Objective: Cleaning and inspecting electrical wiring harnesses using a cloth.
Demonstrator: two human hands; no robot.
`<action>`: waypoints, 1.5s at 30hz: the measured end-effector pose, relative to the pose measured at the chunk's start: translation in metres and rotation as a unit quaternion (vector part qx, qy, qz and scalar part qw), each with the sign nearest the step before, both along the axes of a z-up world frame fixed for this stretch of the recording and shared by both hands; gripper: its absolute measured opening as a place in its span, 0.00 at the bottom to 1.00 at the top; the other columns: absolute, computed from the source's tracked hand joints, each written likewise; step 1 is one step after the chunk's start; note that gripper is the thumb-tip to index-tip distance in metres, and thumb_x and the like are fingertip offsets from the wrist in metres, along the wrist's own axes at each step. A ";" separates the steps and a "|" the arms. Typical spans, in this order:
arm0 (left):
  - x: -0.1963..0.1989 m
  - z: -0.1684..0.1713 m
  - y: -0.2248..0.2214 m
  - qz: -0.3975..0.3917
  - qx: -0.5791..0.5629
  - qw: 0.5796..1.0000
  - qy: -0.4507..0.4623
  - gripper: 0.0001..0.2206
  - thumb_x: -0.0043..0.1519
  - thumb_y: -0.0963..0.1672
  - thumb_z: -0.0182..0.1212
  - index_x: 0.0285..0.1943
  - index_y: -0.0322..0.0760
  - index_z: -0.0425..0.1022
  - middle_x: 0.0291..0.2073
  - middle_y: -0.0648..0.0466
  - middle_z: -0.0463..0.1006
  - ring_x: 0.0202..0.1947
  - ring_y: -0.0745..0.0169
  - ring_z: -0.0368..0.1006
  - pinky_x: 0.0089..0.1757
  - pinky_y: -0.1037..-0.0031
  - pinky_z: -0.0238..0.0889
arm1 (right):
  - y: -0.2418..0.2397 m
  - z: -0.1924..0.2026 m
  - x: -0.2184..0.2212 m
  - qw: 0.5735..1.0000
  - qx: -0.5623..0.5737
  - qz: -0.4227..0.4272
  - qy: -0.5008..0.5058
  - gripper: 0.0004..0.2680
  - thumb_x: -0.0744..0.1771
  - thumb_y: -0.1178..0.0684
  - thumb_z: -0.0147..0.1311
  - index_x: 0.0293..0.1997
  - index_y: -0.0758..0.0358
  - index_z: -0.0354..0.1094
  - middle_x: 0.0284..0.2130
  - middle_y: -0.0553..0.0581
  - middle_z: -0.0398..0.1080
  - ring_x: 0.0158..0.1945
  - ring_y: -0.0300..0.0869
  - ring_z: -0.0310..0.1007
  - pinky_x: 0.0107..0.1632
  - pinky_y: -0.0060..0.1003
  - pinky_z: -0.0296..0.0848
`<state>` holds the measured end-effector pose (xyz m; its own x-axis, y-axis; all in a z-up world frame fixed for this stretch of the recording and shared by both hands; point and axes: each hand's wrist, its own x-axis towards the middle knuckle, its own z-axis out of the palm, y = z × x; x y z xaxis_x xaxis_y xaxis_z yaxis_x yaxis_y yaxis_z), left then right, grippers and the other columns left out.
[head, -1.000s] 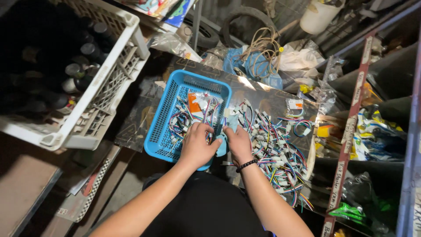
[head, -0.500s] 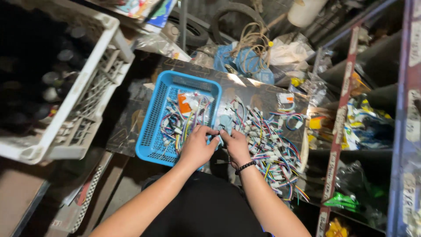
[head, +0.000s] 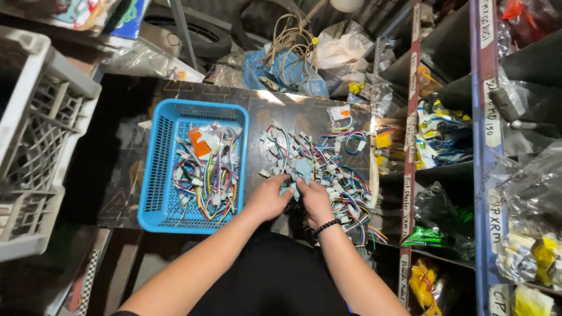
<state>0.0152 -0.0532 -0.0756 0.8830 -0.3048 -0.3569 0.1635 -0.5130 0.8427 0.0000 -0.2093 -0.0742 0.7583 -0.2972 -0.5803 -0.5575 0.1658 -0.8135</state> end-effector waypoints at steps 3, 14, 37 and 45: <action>0.005 -0.018 -0.012 -0.036 0.001 0.999 0.010 0.24 0.65 0.49 0.56 0.68 0.33 0.70 0.60 0.37 0.75 0.62 0.38 0.70 0.60 0.51 0.63 | -0.018 -0.028 0.004 0.999 0.002 -0.012 0.030 0.10 0.69 0.50 0.57 0.47 0.68 0.74 0.29 0.55 0.73 0.33 0.41 0.74 0.36 0.42 0.79; 0.010 -0.059 -0.056 -0.057 -0.024 0.994 0.090 0.28 0.63 0.44 0.53 0.75 0.31 0.61 0.66 0.33 0.68 0.69 0.38 0.61 0.66 0.51 0.53 | -0.043 -0.028 0.007 0.993 0.062 -0.081 0.059 0.13 0.71 0.49 0.49 0.56 0.69 0.66 0.37 0.61 0.71 0.39 0.47 0.74 0.43 0.52 0.80; 0.019 -0.093 -0.075 -0.103 0.014 0.983 0.154 0.35 0.56 0.44 0.56 0.78 0.49 0.57 0.66 0.43 0.70 0.70 0.44 0.62 0.65 0.55 0.56 | -0.049 -0.039 0.006 0.986 0.112 -0.083 0.096 0.13 0.71 0.47 0.49 0.57 0.64 0.63 0.45 0.60 0.65 0.46 0.47 0.68 0.50 0.53 0.78; 0.016 -0.096 -0.059 0.063 -0.062 0.991 0.101 0.20 0.63 0.43 0.51 0.63 0.37 0.78 0.53 0.42 0.80 0.61 0.38 0.71 0.59 0.54 0.63 | -0.049 -0.042 0.007 0.977 0.183 -0.091 0.061 0.10 0.72 0.49 0.47 0.54 0.64 0.64 0.45 0.63 0.77 0.43 0.49 0.79 0.48 0.53 0.79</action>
<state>0.0314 -0.1125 -0.1719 0.8316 -0.2486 -0.4967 0.3912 -0.3726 0.8415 0.0073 -0.2580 -0.1165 0.6305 -0.1769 -0.7558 -0.5807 0.5385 -0.6105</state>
